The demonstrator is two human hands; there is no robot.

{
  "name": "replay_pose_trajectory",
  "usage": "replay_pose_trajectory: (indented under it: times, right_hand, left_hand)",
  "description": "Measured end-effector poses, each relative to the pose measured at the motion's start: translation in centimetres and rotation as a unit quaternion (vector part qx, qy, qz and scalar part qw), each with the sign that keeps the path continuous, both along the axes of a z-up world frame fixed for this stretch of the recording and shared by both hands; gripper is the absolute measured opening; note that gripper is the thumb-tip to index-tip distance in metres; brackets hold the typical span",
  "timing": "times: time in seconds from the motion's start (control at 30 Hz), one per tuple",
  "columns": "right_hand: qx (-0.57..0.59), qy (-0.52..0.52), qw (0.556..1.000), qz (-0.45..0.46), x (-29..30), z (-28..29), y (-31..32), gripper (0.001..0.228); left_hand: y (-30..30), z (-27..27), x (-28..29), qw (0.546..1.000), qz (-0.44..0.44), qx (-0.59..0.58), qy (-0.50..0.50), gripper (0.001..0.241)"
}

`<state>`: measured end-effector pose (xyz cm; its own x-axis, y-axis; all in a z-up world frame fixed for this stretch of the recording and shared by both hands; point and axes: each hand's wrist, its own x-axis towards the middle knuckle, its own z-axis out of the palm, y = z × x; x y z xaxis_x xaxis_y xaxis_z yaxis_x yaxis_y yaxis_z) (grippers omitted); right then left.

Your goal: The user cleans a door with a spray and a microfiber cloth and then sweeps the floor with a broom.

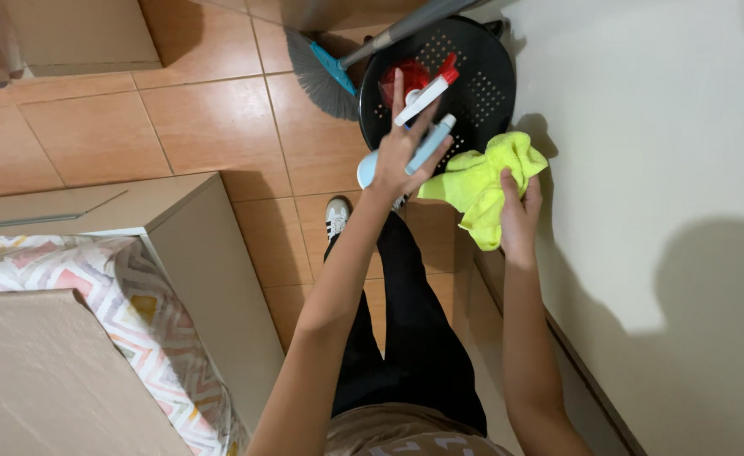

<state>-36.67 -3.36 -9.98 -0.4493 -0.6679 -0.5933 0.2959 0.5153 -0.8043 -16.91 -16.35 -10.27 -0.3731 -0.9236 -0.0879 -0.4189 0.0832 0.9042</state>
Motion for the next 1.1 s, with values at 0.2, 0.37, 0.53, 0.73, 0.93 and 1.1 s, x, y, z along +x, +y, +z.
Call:
replay_pose_trajectory:
  times: [0.2,0.37,0.53,0.73,0.93,1.1]
  right_hand:
    - [0.010,0.003,1.000,-0.001,-0.7,-2.0,-0.2,0.053]
    - [0.014,-0.009,1.000,-0.014,-0.7,-3.1,0.0,0.050]
    - [0.025,0.011,1.000,0.007,-0.6,-3.0,0.0,0.050]
    - [0.001,0.030,0.999,-0.025,-0.5,-4.9,-1.2,0.054]
    - [0.066,0.272,0.959,0.050,-0.6,-14.6,-4.2,0.060]
    - [0.086,0.476,0.834,0.265,1.0,-18.7,-9.0,0.066]
  left_hand:
    - [-1.1,-1.6,-0.1,0.999,-0.017,-0.025,0.019,0.061]
    - [-1.0,-2.3,0.2,0.999,0.007,-0.026,0.026,0.035]
    - [-0.2,-2.1,1.5,0.998,0.030,-0.050,0.019,0.030]
    - [2.8,4.5,3.9,0.999,-0.001,-0.043,0.022,0.032]
    - [6.7,5.1,4.0,0.998,0.059,0.037,-0.008,0.027]
    - [8.4,4.5,4.5,0.992,0.103,0.066,0.019,0.030]
